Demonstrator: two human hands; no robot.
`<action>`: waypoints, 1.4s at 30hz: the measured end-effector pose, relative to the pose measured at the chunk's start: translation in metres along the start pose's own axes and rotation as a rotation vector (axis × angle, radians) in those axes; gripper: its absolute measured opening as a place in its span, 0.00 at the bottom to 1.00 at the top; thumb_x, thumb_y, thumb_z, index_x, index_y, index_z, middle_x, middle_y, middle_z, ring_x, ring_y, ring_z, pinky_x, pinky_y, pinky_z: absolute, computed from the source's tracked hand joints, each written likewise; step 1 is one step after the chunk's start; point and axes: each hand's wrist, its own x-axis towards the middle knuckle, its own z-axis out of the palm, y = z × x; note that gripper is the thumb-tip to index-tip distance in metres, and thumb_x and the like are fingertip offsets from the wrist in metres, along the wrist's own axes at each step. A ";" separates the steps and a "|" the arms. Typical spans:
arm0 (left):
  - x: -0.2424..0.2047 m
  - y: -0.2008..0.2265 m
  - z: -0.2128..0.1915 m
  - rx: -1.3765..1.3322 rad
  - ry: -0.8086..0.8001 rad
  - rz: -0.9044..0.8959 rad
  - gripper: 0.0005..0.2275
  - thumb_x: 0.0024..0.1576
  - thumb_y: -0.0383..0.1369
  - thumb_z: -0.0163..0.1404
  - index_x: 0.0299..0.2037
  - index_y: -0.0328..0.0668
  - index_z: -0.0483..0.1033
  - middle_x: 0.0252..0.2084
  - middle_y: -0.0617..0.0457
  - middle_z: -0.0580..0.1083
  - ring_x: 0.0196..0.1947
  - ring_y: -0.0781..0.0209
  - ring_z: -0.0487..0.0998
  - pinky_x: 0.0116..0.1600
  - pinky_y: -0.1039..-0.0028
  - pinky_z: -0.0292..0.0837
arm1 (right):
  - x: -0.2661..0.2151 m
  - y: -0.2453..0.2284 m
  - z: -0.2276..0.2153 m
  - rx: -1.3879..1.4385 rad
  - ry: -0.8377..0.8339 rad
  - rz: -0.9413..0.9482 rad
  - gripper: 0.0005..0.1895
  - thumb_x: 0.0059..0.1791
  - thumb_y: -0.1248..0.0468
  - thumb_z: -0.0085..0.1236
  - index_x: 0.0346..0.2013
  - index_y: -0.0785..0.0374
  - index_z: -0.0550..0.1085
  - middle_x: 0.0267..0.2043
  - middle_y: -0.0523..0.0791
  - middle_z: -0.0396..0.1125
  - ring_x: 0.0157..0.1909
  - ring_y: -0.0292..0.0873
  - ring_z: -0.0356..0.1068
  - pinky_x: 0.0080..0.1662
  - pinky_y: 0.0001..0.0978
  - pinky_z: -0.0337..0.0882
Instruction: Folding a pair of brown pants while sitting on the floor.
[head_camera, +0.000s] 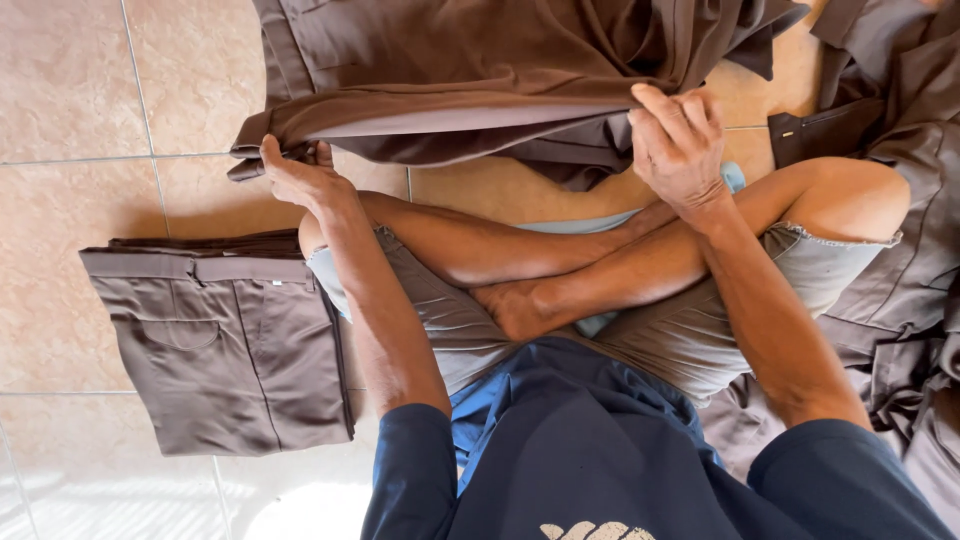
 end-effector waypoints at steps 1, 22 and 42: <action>-0.003 0.001 0.001 -0.007 -0.003 0.000 0.20 0.48 0.39 0.50 0.43 0.27 0.72 0.37 0.42 0.70 0.32 0.55 0.68 0.34 0.68 0.67 | 0.005 0.001 -0.002 0.050 -0.001 0.030 0.03 0.50 0.72 0.64 0.36 0.63 0.78 0.58 0.42 0.73 0.43 0.40 0.64 0.53 0.33 0.63; -0.093 -0.041 -0.005 0.784 -0.601 0.788 0.26 0.56 0.34 0.55 0.63 0.33 0.60 0.63 0.35 0.59 0.56 0.41 0.68 0.54 0.57 0.78 | 0.020 -0.005 0.014 0.082 0.014 0.070 0.09 0.53 0.74 0.63 0.38 0.60 0.72 0.38 0.44 0.66 0.48 0.41 0.67 0.69 0.43 0.57; -0.107 0.107 0.032 0.817 -0.960 1.207 0.14 0.56 0.12 0.52 0.49 0.36 0.80 0.49 0.43 0.81 0.43 0.52 0.87 0.49 0.73 0.86 | 0.090 -0.027 0.014 0.878 -0.389 0.171 0.16 0.42 0.71 0.65 0.43 0.74 0.74 0.52 0.54 0.70 0.31 0.51 0.65 0.36 0.40 0.66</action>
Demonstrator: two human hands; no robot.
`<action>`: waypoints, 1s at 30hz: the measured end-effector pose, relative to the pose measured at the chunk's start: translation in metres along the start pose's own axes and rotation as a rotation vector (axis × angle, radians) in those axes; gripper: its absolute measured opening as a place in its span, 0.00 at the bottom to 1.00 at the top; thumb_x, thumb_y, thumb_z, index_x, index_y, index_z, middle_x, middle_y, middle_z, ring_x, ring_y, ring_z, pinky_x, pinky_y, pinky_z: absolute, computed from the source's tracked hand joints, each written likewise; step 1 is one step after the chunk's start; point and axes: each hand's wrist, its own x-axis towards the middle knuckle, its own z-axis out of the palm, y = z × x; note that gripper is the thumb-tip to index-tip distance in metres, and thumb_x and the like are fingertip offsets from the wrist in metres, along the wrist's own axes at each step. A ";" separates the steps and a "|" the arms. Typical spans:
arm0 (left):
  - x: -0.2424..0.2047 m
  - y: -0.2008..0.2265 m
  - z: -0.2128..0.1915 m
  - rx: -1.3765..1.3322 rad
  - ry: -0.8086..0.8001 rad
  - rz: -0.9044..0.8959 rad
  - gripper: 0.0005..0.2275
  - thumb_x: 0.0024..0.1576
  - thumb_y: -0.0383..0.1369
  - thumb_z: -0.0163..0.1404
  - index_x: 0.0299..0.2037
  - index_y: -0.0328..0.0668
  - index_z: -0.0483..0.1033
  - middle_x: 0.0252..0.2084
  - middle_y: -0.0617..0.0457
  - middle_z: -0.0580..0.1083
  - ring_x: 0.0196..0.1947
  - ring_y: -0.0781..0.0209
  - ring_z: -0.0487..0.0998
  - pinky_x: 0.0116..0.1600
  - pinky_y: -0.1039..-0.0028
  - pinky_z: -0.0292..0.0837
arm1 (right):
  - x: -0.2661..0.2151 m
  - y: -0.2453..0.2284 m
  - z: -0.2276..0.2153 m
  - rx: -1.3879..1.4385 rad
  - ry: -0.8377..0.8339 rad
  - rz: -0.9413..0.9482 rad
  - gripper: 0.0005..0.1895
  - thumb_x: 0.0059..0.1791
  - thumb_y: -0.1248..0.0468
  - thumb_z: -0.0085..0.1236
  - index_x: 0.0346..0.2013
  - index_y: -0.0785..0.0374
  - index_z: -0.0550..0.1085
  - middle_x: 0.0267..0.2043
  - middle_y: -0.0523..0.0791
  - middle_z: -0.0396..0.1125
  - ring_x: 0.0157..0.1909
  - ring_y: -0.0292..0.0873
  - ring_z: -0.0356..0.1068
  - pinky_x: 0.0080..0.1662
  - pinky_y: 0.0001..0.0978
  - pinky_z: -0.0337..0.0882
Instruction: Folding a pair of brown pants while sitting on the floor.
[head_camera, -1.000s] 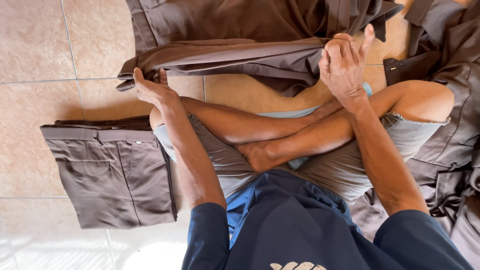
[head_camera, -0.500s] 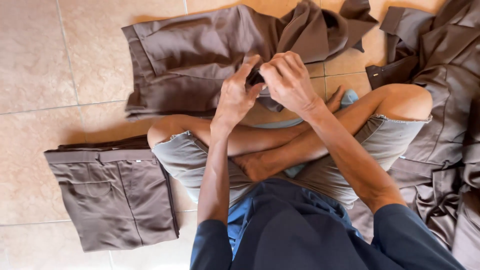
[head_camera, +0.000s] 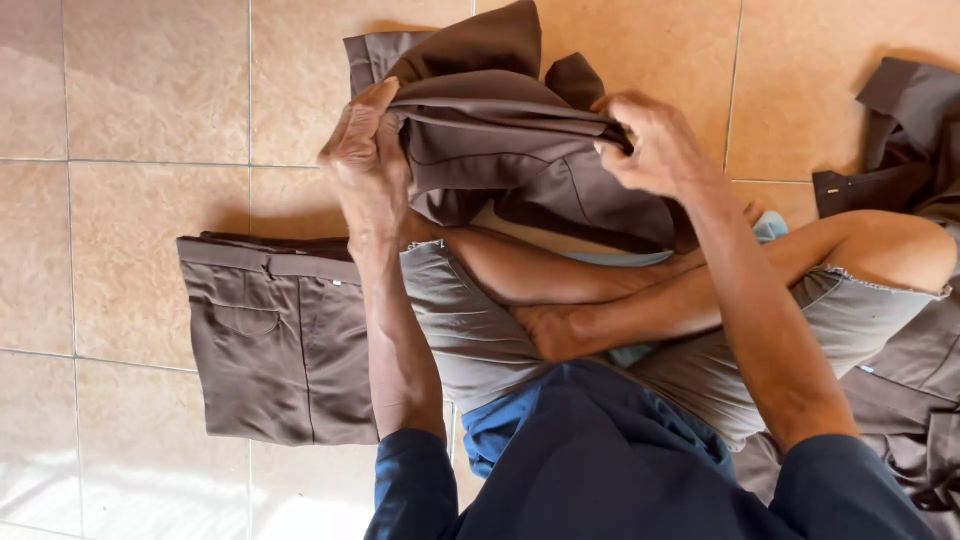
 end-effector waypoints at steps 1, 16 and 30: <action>-0.002 -0.004 0.004 -0.026 0.023 -0.003 0.15 0.55 0.12 0.51 0.49 0.35 0.80 0.49 0.43 0.81 0.42 0.53 0.87 0.48 0.74 0.86 | -0.009 0.005 0.017 -0.082 -0.012 0.067 0.20 0.43 0.69 0.62 0.49 0.67 0.72 0.40 0.51 0.70 0.30 0.52 0.67 0.33 0.40 0.67; 0.018 0.017 0.037 -0.111 0.205 0.139 0.18 0.60 0.10 0.47 0.55 0.38 0.75 0.57 0.45 0.76 0.58 0.49 0.80 0.68 0.66 0.78 | -0.021 -0.065 -0.144 -0.662 0.701 -0.223 0.22 0.53 0.64 0.44 0.48 0.81 0.80 0.46 0.57 0.65 0.43 0.55 0.58 0.47 0.50 0.62; -0.095 -0.049 0.114 0.543 -0.626 -0.024 0.16 0.51 0.36 0.63 0.50 0.52 0.81 0.57 0.47 0.76 0.51 0.40 0.79 0.51 0.49 0.74 | -0.098 0.089 0.053 -0.519 0.187 0.262 0.20 0.47 0.47 0.66 0.38 0.61 0.80 0.43 0.55 0.72 0.42 0.61 0.73 0.41 0.53 0.71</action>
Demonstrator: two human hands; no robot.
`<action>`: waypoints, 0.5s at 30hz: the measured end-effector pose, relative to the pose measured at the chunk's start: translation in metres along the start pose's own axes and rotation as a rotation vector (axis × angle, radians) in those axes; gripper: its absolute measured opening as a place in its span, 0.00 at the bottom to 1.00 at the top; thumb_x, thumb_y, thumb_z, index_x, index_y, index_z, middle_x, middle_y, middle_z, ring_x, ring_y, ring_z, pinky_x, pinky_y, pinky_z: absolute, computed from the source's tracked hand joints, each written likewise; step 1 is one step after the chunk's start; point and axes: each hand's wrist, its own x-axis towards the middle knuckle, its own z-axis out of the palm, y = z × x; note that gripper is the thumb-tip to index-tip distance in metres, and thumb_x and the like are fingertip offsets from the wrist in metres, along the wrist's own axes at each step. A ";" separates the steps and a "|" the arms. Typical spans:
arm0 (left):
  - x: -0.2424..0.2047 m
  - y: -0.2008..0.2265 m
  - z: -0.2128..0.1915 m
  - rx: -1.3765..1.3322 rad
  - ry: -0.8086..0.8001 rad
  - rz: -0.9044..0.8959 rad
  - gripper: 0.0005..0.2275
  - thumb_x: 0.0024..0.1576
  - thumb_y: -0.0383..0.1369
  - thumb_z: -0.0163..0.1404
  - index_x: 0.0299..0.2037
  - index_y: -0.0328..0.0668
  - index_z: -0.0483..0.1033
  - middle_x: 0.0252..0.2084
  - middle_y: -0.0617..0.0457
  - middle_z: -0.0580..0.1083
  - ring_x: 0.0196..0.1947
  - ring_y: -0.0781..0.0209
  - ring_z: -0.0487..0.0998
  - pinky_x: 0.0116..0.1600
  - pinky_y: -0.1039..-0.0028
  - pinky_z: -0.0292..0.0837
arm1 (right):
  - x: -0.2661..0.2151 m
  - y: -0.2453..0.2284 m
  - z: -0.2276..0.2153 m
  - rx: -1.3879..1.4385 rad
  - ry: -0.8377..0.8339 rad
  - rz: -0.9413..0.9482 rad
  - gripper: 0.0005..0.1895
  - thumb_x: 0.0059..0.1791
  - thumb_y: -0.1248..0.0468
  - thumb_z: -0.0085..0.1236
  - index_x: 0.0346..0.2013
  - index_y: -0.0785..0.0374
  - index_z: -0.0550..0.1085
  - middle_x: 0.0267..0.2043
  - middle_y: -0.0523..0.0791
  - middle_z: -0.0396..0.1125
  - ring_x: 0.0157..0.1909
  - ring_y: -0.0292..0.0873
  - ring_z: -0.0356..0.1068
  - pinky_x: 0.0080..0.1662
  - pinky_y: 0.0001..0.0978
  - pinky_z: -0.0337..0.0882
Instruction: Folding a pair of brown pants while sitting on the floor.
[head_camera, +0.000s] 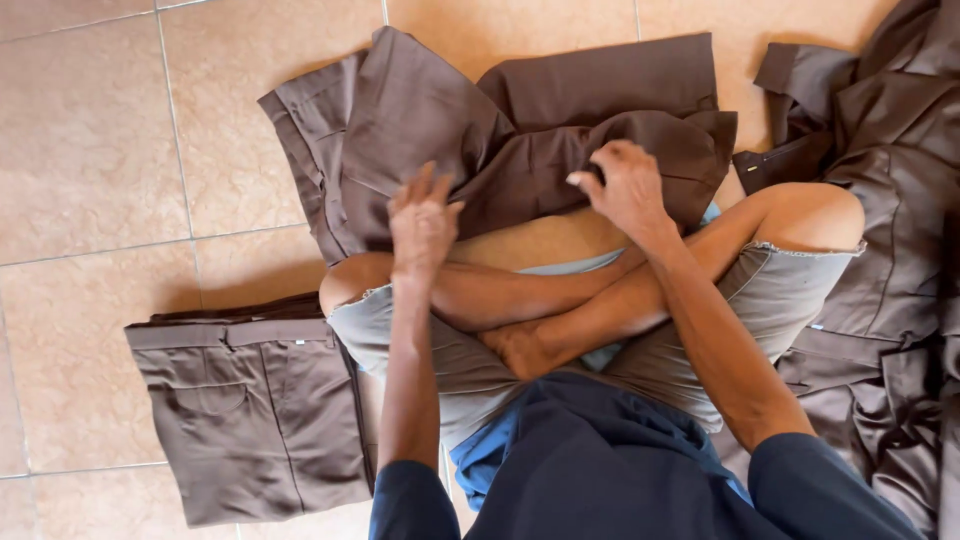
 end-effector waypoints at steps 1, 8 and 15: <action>0.008 0.008 0.026 -0.089 -0.070 0.031 0.20 0.55 0.37 0.61 0.58 0.52 0.76 0.64 0.43 0.70 0.61 0.34 0.70 0.59 0.40 0.65 | 0.000 0.009 0.000 -0.116 0.047 0.101 0.23 0.48 0.45 0.67 0.46 0.58 0.78 0.47 0.53 0.70 0.46 0.60 0.72 0.45 0.52 0.69; 0.032 -0.042 0.100 -0.022 -0.504 -0.198 0.34 0.57 0.47 0.60 0.74 0.67 0.60 0.78 0.45 0.50 0.76 0.40 0.53 0.68 0.34 0.58 | -0.022 0.041 0.009 -0.035 -0.429 0.334 0.30 0.57 0.38 0.46 0.58 0.57 0.78 0.56 0.60 0.70 0.53 0.68 0.73 0.50 0.58 0.69; 0.030 -0.080 0.073 -0.255 -0.671 -0.316 0.34 0.50 0.57 0.63 0.66 0.55 0.73 0.75 0.45 0.59 0.73 0.42 0.62 0.68 0.42 0.62 | -0.004 0.069 0.026 0.044 -0.340 0.728 0.38 0.61 0.55 0.52 0.77 0.60 0.43 0.66 0.62 0.55 0.51 0.75 0.71 0.51 0.69 0.71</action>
